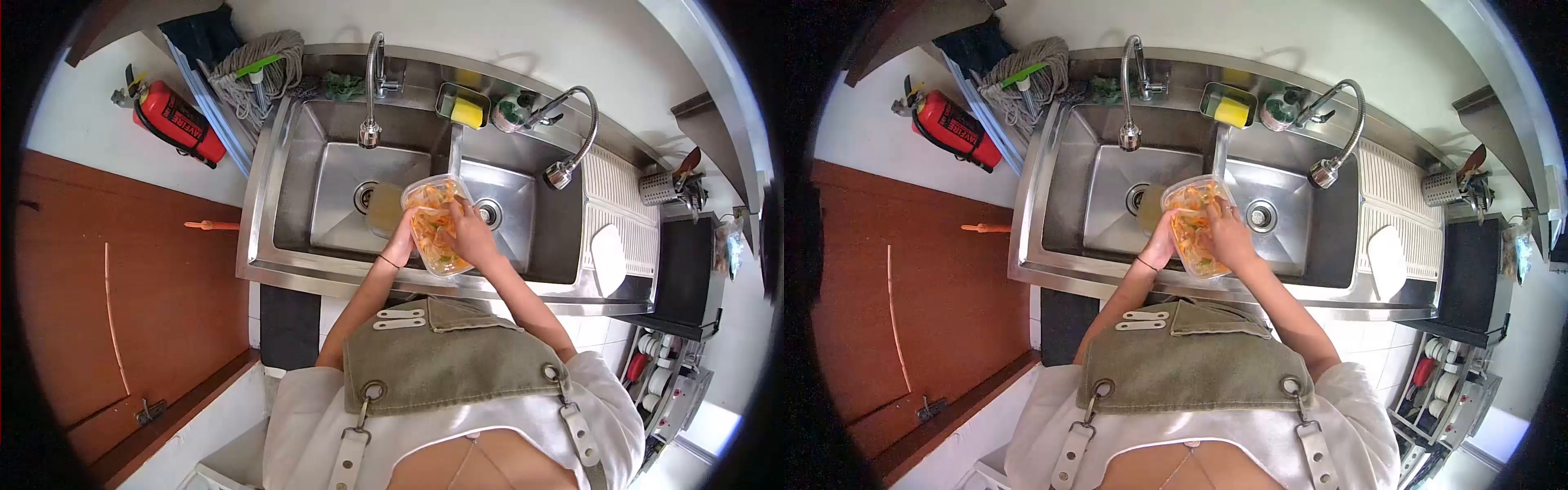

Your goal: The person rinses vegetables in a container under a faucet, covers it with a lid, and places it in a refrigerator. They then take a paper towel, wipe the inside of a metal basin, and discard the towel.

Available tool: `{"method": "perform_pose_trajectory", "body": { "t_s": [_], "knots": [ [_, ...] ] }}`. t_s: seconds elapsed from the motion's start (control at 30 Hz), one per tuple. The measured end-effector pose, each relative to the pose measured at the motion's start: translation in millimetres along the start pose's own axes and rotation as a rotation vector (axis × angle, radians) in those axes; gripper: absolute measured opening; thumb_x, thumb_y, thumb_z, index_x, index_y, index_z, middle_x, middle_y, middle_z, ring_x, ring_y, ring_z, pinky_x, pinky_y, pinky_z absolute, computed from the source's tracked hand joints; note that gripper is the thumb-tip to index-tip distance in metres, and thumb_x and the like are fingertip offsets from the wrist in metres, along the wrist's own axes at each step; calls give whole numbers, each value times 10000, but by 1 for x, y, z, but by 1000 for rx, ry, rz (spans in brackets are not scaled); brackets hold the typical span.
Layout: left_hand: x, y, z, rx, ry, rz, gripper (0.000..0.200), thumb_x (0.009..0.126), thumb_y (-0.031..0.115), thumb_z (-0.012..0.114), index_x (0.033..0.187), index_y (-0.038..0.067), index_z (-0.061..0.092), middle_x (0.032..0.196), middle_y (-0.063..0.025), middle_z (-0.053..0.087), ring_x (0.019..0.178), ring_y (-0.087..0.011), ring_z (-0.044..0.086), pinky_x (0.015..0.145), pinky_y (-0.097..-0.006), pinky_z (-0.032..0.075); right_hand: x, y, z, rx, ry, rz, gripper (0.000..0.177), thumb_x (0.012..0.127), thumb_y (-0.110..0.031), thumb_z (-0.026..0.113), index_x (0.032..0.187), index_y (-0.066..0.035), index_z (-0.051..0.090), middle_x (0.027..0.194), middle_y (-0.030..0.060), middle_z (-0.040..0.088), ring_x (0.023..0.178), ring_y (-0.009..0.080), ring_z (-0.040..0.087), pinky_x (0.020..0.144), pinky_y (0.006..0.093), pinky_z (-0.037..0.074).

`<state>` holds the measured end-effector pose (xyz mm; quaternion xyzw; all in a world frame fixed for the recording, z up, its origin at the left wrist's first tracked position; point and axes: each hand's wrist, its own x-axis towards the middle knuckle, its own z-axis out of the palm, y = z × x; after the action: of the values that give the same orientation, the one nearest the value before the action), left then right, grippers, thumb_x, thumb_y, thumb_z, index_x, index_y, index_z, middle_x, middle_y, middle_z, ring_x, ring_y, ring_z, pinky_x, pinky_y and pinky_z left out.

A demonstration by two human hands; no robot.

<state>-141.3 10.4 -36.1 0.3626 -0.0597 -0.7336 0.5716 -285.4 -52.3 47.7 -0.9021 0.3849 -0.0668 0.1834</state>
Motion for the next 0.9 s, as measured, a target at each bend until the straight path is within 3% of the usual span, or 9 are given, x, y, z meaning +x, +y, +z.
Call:
{"method": "perform_pose_trajectory", "body": {
  "t_s": [0.1,0.17,0.27,0.37,0.5,0.6,0.67,0.77,0.9],
  "knots": [
    [-1,0,2,-14,55,-13,507,934,413,329,1288,65,428,1254,-56,523,1165,-180,483,1002,-342,351,-13,7,15,-14,-19,-12,538,687,-185,689,1151,-35,462,1164,233,497,1068,391,479,875,428,443],
    [1,-2,-1,-8,52,-7,521,928,423,346,1296,63,421,1264,-52,518,1167,-178,482,1002,-339,350,-19,15,30,-10,-206,-63,566,674,-173,691,1174,-49,457,1186,255,475,1122,404,440,948,470,374],
    [12,-14,-16,13,34,3,541,919,442,358,1307,69,412,1271,-44,514,1170,-175,480,1002,-340,350,-20,18,44,-67,-44,-140,583,668,-169,693,1194,-84,457,1211,266,455,1174,423,389,998,517,295],
    [6,-9,-9,17,23,-7,549,914,451,362,1313,77,406,1276,-37,509,1171,-175,479,1004,-343,349,-14,21,57,-77,-295,-86,579,673,-163,684,1204,-125,458,1246,269,425,1224,445,325,1012,544,259],
    [2,-5,-4,37,50,-18,552,912,452,364,1320,81,397,1283,-34,502,1171,-176,479,1002,-347,351,-5,21,45,-100,-322,-116,561,683,-140,661,1206,-159,460,1269,281,400,1234,459,309,1000,559,271],
    [1,-4,-3,15,30,-10,555,912,453,366,1326,83,388,1287,-40,497,1171,-177,479,1002,-350,351,4,14,48,-168,-169,-74,567,678,-100,646,1208,-170,457,1151,306,496,1133,429,454,928,528,378],
    [3,-4,-5,28,15,-45,560,911,462,367,1327,88,387,1282,-51,499,1172,-182,479,1003,-351,351,16,13,37,18,-423,90,516,658,-53,633,1150,-147,513,962,267,599,923,378,592,802,458,473],
    [5,-5,-6,27,39,-38,546,919,450,358,1326,87,384,1274,-61,502,1167,-186,483,1003,-350,353,21,32,38,202,-243,-143,442,643,-20,623,1072,-116,570,836,198,637,782,352,625,727,407,498],
    [5,-6,-2,8,67,-13,521,930,420,344,1325,82,380,1272,-61,502,1173,-184,477,1005,-349,352,36,22,3,371,-173,-136,410,654,15,572,1051,-89,583,887,184,635,839,365,609,748,414,482]
  ]
}}
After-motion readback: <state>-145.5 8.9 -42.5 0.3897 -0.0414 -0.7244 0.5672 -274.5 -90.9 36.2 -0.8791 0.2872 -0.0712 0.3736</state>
